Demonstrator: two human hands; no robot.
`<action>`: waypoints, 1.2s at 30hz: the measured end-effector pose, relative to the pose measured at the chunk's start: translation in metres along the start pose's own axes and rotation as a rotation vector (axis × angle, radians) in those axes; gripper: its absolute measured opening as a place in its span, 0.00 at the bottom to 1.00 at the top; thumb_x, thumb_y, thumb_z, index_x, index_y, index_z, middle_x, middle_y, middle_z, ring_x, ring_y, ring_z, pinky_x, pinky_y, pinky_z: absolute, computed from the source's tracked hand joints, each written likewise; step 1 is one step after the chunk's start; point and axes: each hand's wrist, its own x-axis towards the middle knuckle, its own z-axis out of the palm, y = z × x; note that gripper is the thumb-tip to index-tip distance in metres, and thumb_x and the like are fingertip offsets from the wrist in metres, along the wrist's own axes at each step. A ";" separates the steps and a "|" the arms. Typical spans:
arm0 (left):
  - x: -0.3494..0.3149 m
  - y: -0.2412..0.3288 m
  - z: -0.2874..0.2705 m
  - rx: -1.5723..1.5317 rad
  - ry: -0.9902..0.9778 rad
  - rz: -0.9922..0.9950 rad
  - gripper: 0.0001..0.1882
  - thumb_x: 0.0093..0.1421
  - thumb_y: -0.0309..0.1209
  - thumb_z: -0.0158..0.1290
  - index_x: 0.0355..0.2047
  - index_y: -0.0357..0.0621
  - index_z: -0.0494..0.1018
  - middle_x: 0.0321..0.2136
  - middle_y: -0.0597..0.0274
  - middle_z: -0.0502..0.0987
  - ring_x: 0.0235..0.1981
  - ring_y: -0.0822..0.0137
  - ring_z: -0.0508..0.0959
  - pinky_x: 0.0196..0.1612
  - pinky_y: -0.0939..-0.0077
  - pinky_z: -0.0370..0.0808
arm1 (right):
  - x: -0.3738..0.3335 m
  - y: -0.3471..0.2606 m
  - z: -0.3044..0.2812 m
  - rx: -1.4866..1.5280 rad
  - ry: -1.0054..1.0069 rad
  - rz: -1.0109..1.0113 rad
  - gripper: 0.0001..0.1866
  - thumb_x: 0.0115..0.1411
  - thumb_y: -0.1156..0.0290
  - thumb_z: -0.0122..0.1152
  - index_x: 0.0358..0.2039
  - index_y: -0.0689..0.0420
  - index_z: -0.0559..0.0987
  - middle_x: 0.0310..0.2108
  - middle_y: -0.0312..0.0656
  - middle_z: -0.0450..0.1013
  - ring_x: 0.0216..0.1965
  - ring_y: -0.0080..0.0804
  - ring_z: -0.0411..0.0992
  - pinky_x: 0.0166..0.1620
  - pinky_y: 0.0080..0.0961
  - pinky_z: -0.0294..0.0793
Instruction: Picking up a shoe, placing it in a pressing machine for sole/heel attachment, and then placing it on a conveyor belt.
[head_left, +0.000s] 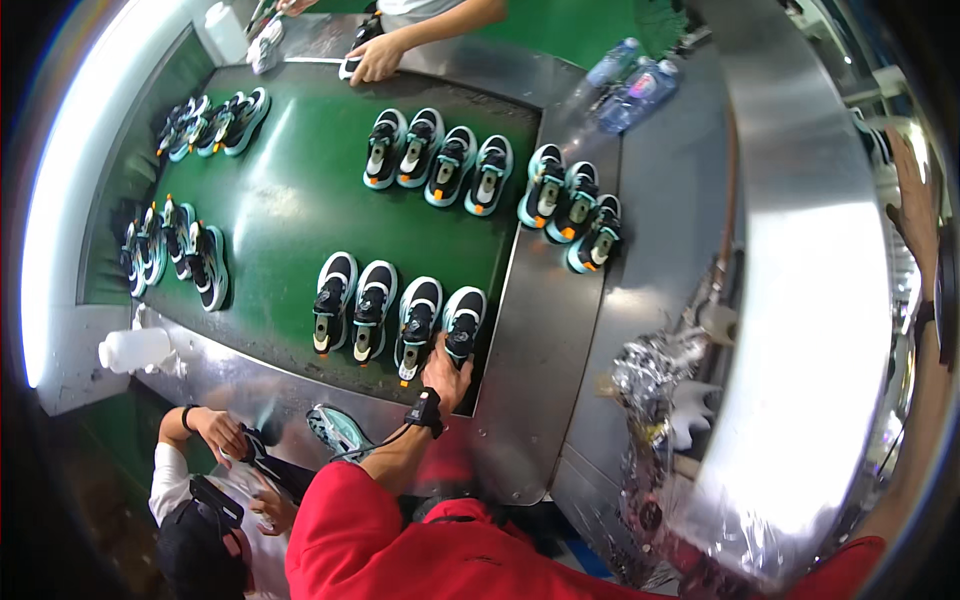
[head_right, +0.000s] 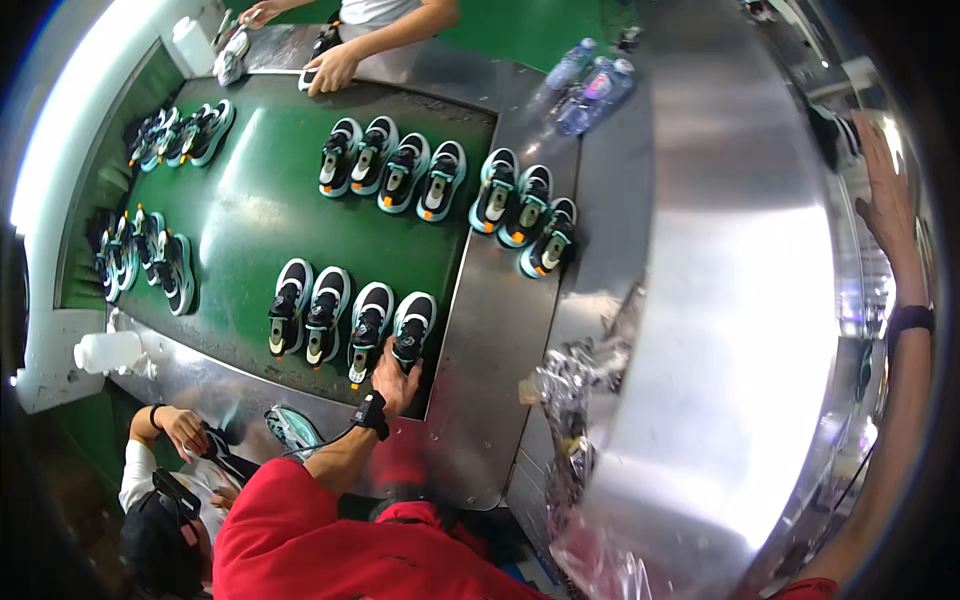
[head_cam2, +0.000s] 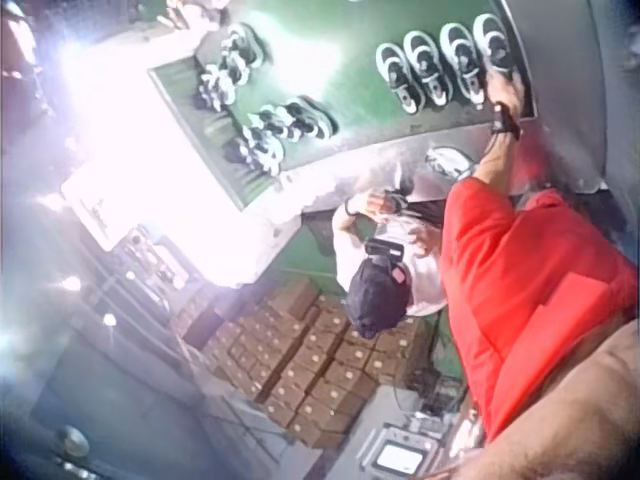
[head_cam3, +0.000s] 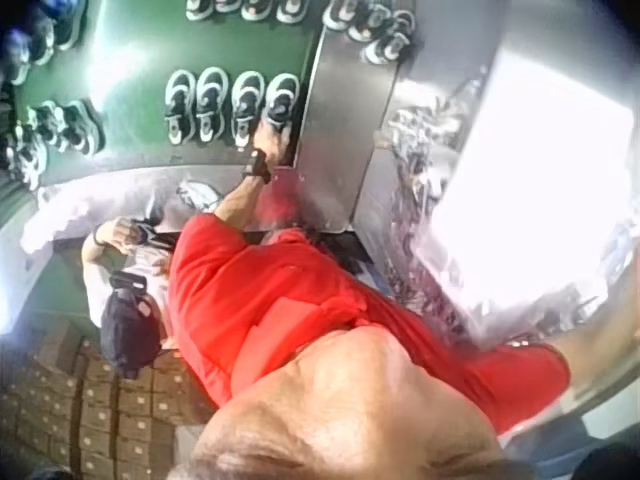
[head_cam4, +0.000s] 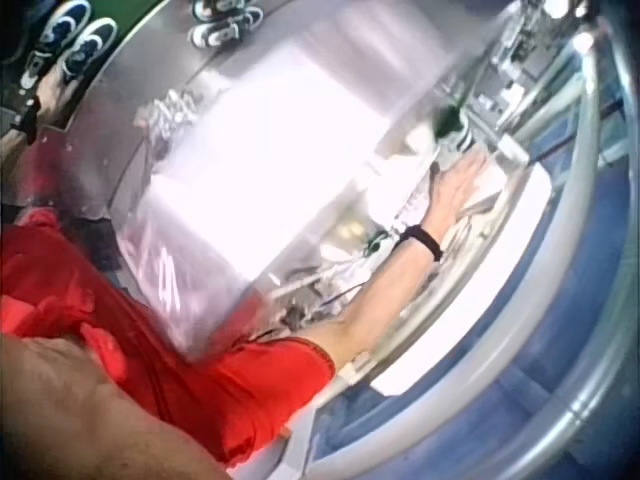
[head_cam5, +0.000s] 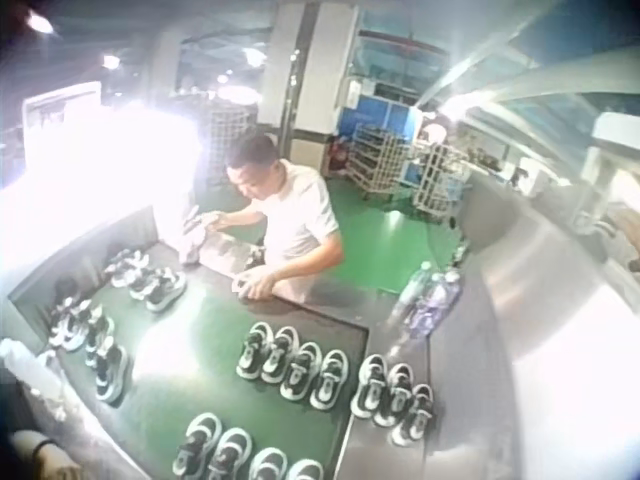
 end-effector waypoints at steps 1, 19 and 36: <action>-0.001 -0.001 0.000 -0.007 -0.002 0.016 0.38 0.53 0.38 0.60 0.61 0.47 0.56 0.42 0.40 0.74 0.44 0.40 0.74 0.47 0.51 0.72 | 0.013 -0.006 0.006 -0.266 -0.072 -0.014 0.49 0.47 0.90 0.56 0.68 0.43 0.54 0.68 0.39 0.52 0.69 0.41 0.48 0.69 0.38 0.53; -0.006 0.001 -0.007 -0.164 0.020 0.079 0.37 0.56 0.33 0.57 0.63 0.42 0.54 0.50 0.38 0.71 0.52 0.41 0.72 0.54 0.56 0.69 | -0.106 0.012 -0.046 0.284 0.076 0.377 0.27 0.46 0.61 0.64 0.45 0.63 0.75 0.30 0.56 0.75 0.31 0.44 0.75 0.37 0.37 0.73; -0.427 0.227 -0.057 -0.806 -2.327 0.273 0.36 0.65 0.33 0.51 0.68 0.38 0.46 0.64 0.44 0.57 0.65 0.57 0.60 0.66 0.59 0.58 | -0.674 -0.217 -0.348 0.931 0.210 1.491 0.33 0.44 0.67 0.73 0.51 0.60 0.73 0.32 0.39 0.77 0.33 0.25 0.76 0.40 0.21 0.73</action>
